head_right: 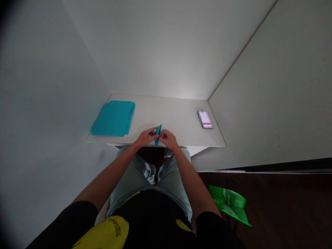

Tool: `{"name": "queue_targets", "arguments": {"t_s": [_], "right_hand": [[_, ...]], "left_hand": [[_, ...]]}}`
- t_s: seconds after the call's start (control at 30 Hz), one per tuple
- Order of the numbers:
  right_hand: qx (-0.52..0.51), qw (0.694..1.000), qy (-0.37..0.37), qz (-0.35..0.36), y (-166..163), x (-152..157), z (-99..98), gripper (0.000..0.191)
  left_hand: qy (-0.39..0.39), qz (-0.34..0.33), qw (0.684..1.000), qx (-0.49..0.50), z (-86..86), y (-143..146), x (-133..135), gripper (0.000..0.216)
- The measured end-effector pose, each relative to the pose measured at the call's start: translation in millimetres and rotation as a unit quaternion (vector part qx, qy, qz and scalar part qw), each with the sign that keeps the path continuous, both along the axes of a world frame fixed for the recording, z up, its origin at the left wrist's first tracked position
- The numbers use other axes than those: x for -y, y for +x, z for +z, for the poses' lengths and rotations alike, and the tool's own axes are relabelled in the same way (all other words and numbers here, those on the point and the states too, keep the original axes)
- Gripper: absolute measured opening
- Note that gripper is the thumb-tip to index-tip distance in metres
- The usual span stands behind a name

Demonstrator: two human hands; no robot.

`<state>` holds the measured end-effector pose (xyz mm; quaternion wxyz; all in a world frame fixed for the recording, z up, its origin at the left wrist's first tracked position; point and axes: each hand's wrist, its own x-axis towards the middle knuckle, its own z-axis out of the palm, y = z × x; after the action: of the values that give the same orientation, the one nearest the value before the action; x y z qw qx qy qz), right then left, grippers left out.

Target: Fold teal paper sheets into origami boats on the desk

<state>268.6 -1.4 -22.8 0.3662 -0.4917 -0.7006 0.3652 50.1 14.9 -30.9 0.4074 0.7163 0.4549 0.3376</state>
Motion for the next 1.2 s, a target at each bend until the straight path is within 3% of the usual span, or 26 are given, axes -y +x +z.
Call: {"name": "queue_targets", "arguments": {"t_s": [0.33,0.5,0.73,1.0,1.1,1.2], "right_hand": [[-0.032,0.999,-0.020,-0.023,-2,3,2.4,0.024],[-0.058,0.998,-0.013,-0.024,-1,2,-0.3,0.045],[-0.097,0.993,-0.033,-0.060,-1,-2,-3.7,0.040],[-0.118,0.988,-0.059,-0.079,4,-7,-12.5,0.031],[-0.120,0.988,-0.058,-0.078,3,-7,-14.4,0.040],[-0.103,0.991,-0.047,-0.069,1,-6,-14.0,0.054]], "left_hand": [[0.010,0.054,0.998,-0.024,-2.9,0,-1,0.059],[-0.006,0.060,0.998,0.007,-5.5,-1,-1,0.060],[-0.026,0.088,0.992,0.091,0.4,3,-1,0.042],[-0.044,0.106,0.988,0.105,0.9,-1,-3,0.029],[-0.051,0.085,0.990,0.105,-3.7,0,-3,0.035],[-0.050,0.066,0.989,0.121,-6.1,1,-4,0.055]]}}
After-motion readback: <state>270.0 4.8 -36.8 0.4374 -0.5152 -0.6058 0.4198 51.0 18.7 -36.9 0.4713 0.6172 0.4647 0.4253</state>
